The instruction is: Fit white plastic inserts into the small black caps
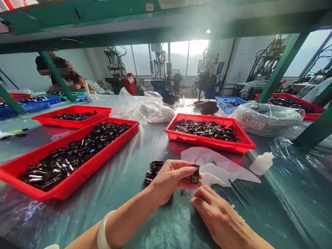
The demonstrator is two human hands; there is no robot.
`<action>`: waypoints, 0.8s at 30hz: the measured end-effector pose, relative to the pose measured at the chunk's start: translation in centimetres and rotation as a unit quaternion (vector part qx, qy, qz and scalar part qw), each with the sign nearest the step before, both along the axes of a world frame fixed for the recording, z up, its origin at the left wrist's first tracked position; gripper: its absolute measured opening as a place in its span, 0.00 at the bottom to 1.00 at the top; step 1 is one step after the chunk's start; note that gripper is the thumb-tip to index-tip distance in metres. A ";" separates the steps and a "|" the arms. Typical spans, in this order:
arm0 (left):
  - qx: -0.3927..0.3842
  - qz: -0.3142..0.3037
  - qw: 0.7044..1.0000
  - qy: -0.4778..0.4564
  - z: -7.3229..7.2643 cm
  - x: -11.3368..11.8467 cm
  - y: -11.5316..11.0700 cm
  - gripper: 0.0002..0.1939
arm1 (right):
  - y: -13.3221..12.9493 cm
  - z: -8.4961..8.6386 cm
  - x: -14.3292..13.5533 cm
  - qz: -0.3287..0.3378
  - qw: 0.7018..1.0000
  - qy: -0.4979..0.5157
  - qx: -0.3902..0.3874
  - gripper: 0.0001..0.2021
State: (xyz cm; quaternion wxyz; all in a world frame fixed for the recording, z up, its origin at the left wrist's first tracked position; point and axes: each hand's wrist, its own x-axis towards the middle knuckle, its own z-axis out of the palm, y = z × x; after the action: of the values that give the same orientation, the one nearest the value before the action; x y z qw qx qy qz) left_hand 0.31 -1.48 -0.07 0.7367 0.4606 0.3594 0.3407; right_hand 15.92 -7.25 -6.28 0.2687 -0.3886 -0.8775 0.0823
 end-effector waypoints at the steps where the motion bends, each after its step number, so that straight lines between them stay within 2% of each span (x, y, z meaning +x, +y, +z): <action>1: -0.003 -0.006 1.000 0.000 -0.1 0.0 0.0 0.16 | -0.1 0.3 0.1 0.000 1.000 0.008 -0.014 0.11; 5: 0.000 -0.033 0.999 0.005 -0.4 0.1 -0.2 0.17 | -0.3 1.6 1.4 -0.007 0.993 0.084 -0.085 0.12; 9: 0.012 -0.073 0.997 0.016 -0.5 0.2 -0.5 0.14 | 0.1 2.6 2.9 -0.078 0.973 0.197 -0.086 0.09; 11: 0.012 -0.090 0.996 0.014 -0.5 0.4 -0.6 0.12 | 0.3 2.9 3.5 -0.107 0.956 0.252 -0.104 0.07; 15: -0.008 -0.090 0.996 0.007 -0.8 0.7 -1.0 0.11 | 0.3 3.0 3.9 -0.109 0.924 0.320 -0.176 0.05; 19: -0.020 -0.091 0.996 -0.009 -1.3 1.0 -1.3 0.13 | 0.1 3.4 3.6 -0.150 0.893 0.376 -0.194 0.06; 24: 0.052 -0.059 0.996 0.037 -1.7 1.3 -1.7 0.20 | -0.1 4.3 3.1 -0.177 0.829 0.481 -0.222 0.07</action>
State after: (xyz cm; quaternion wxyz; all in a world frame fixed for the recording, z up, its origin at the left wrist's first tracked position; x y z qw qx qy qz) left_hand 1.61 -3.22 -1.76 0.7168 0.5308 0.3403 0.2979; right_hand 18.98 -7.36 -2.01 0.5732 -0.4975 -0.5116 0.4028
